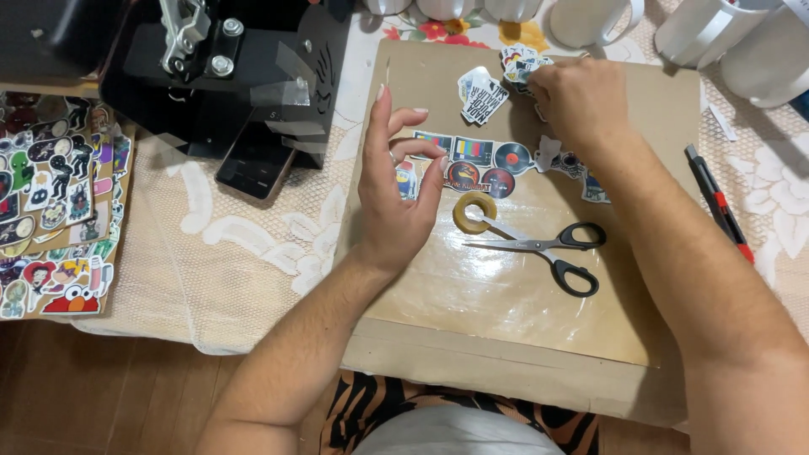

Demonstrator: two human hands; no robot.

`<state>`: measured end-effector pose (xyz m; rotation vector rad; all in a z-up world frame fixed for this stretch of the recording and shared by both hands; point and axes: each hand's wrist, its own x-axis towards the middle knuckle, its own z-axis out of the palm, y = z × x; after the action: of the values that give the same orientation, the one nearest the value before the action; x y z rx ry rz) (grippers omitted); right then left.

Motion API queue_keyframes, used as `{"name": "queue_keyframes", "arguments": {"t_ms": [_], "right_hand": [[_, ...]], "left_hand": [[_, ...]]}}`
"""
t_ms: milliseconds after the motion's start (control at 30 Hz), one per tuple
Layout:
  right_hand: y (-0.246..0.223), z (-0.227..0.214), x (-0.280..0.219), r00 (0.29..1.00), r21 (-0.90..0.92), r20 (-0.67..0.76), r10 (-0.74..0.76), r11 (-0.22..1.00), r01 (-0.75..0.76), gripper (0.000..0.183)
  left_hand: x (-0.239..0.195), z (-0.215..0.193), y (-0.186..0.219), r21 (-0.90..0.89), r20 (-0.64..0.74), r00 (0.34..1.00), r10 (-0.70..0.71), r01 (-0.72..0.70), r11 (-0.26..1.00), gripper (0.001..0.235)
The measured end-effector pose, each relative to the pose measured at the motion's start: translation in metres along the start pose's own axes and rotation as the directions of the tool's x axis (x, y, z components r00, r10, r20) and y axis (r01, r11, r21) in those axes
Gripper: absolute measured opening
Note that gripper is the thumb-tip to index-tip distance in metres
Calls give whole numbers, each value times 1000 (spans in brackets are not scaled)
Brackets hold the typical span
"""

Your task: Preparing decorative stickers by applying heat-resistant tape to their backs and arranging them on a Teflon sheet for heat pressing.

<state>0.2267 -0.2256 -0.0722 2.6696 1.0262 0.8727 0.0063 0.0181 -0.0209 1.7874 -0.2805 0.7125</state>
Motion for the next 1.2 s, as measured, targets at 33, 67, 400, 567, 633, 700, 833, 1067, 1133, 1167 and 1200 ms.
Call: {"name": "queue_keyframes", "arguments": {"t_ms": [33, 67, 400, 567, 633, 700, 833, 1067, 1133, 1167, 1200], "right_hand": [[1, 4, -3, 1000, -1, 0, 0, 1000, 0, 20], [2, 8, -7, 998, -27, -58, 0, 1000, -1, 16], [-31, -85, -24, 907, 799, -135, 400, 585, -139, 17], [-10, -34, -28, 887, 483, -371, 274, 873, -68, 11], [-3, -9, -29, 893, 287, -397, 211, 953, -98, 12], [-3, 7, -28, 951, 135, -275, 145, 985, -111, 25], [-4, 4, -30, 988, 350, -34, 152, 928, -131, 13], [-4, -26, -35, 999, 313, 27, 38, 949, -44, 14], [-6, -22, -38, 999, 170, -43, -10, 985, 17, 10], [-9, -21, -39, 995, 48, -100, 8, 999, -3, 11], [-12, -21, -42, 988, -72, -154, 21, 997, -32, 18]], "left_hand": [[0, 0, -1, -1, 0, 1000, 0, 0, 1000, 79], [-1, 1, -2, 9, -4, 1000, 5, -5, 1000, 79], [2, 3, 7, -128, -19, 998, -57, 54, 990, 82], [2, 3, 9, -86, 9, 999, -53, 54, 995, 82], [1, 3, 7, -60, 16, 1000, -26, 27, 998, 81], [0, 3, 5, -42, 29, 1000, -9, 10, 999, 79], [-3, 6, -11, 3, 25, 987, 159, -159, 987, 80], [-4, 7, -12, 11, 44, 985, 167, -168, 986, 81], [-2, 9, -15, 9, 34, 984, 173, -173, 985, 81], [-1, 11, -17, -2, -1, 979, 204, -204, 979, 81], [0, 13, -20, -14, -34, 973, 229, -230, 973, 81]]}}
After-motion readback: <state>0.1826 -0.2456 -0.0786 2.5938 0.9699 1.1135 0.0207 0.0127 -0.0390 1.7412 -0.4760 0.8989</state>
